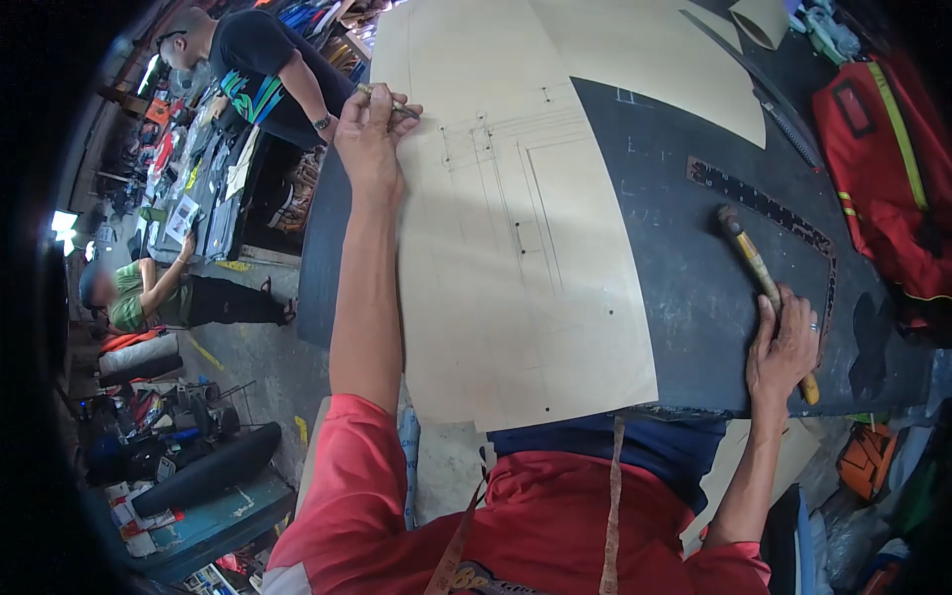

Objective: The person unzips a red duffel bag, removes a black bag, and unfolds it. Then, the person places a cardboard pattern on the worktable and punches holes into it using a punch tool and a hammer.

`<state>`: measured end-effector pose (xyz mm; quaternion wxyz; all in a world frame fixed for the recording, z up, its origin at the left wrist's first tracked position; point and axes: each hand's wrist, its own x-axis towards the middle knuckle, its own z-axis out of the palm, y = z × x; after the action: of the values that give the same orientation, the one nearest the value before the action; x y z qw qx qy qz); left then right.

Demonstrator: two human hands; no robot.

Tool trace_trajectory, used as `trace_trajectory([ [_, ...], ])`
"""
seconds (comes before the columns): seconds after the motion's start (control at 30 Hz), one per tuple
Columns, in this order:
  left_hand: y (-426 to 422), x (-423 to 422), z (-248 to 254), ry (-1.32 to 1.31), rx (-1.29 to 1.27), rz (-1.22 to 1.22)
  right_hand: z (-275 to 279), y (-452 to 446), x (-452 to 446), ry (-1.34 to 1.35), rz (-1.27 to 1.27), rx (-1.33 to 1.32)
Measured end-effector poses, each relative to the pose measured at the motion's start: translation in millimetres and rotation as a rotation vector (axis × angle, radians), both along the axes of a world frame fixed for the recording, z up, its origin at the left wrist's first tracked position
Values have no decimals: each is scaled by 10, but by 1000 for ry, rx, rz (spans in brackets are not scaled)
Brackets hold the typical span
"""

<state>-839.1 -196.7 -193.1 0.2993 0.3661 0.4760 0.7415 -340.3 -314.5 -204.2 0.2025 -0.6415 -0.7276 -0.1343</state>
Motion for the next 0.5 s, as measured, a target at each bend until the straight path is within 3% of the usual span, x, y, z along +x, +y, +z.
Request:
trace_trajectory([
  [0.5, 10, 23, 8, -22, 8, 2, 17, -3, -19, 12, 6, -2],
])
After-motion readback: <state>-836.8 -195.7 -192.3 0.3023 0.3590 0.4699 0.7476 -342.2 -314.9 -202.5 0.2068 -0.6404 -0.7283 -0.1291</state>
